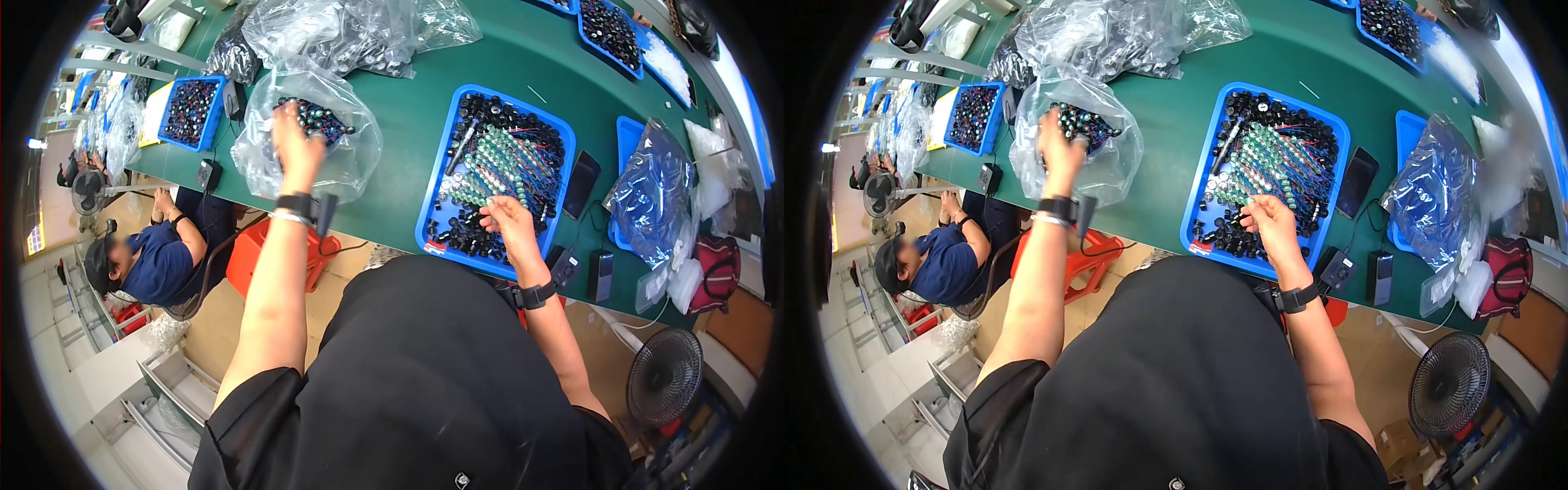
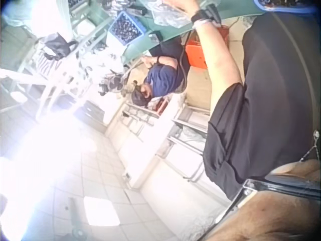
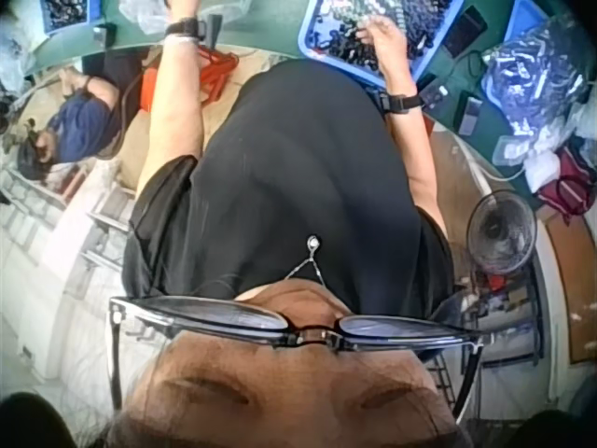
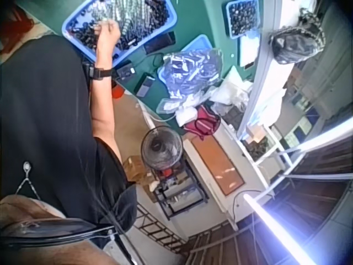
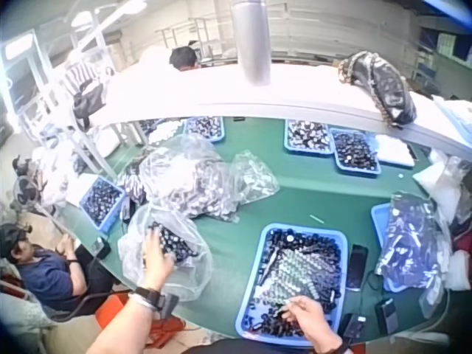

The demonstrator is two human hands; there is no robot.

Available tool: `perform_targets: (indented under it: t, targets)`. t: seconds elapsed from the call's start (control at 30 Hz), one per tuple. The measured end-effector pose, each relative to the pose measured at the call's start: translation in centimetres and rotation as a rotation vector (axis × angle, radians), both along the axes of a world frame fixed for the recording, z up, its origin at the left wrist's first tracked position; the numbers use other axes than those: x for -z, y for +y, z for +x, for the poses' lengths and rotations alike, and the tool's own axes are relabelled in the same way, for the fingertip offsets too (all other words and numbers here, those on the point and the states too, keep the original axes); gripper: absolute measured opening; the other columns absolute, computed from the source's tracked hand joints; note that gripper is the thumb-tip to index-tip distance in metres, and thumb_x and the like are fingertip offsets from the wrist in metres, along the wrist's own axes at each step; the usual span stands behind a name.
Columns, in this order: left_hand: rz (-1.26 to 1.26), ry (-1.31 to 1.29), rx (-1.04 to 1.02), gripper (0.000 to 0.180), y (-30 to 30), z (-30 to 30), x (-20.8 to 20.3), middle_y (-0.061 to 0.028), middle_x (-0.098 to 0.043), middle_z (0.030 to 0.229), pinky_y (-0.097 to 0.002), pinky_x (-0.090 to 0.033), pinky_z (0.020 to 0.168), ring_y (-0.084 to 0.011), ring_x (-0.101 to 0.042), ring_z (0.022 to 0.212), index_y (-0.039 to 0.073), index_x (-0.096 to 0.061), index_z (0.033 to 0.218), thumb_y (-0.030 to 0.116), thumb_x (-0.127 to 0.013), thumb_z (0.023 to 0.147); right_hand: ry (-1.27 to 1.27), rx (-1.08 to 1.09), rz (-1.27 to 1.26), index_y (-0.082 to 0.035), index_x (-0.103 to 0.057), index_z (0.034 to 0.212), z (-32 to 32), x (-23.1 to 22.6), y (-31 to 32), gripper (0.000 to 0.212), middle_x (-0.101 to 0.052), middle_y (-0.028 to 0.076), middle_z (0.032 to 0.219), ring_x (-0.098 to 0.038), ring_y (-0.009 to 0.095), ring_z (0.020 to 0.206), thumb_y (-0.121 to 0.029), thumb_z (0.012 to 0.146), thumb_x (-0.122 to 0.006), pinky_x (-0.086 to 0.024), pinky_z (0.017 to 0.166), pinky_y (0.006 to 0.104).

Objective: The person repeatedly picks small cylindrical components from a blue tray, attaches a white cap to each one, and places the finished unit into a clear plastic bag. The process is repetitive and performed by hand without visible tools.

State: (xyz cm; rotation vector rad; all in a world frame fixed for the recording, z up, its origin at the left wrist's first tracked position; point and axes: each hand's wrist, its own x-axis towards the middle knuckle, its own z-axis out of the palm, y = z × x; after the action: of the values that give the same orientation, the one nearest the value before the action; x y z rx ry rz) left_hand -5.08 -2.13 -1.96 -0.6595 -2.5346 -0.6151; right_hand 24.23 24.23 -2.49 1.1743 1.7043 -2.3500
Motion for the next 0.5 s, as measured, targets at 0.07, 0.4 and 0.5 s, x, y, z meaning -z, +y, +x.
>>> perform_targets:
  t: [0.07,0.4,0.5]
  targets:
    - [0.004,-0.015,0.381,0.045,4.7,4.5,-2.1,-0.0126,-0.061,0.098,-0.0435,-0.041,0.085,-0.0334,-0.053,0.101,0.003,-0.059,0.101,-0.003,-0.064,0.056,-0.009,0.01,0.003,0.002,-0.055,0.106,0.2,0.1,0.0,0.021,-0.063,0.009,0.088,-0.06,0.013,0.069,-0.012,0.091,-0.053,-0.047,0.062,0.0242]
    - [-0.67,-0.204,0.867,0.018,9.7,16.4,4.5,-0.0043,-0.058,0.083,-0.0352,-0.038,0.082,-0.0228,-0.05,0.088,0.008,-0.066,0.087,0.014,-0.059,0.071,-0.008,-0.033,-0.031,0.0,-0.057,0.108,0.8,-0.1,-0.3,0.022,-0.063,0.008,0.088,-0.059,0.011,0.069,-0.013,0.091,-0.054,-0.045,0.062,0.0228]
    - [-0.428,-0.386,0.835,0.018,9.6,16.5,4.6,-0.0039,-0.059,0.087,-0.0342,-0.042,0.08,-0.0206,-0.053,0.089,0.006,-0.065,0.091,0.009,-0.063,0.073,-0.006,-0.015,-0.064,0.0,-0.057,0.109,0.9,-0.5,-0.3,0.023,-0.063,0.007,0.09,-0.058,0.01,0.07,-0.014,0.091,-0.054,-0.045,0.062,0.0226]
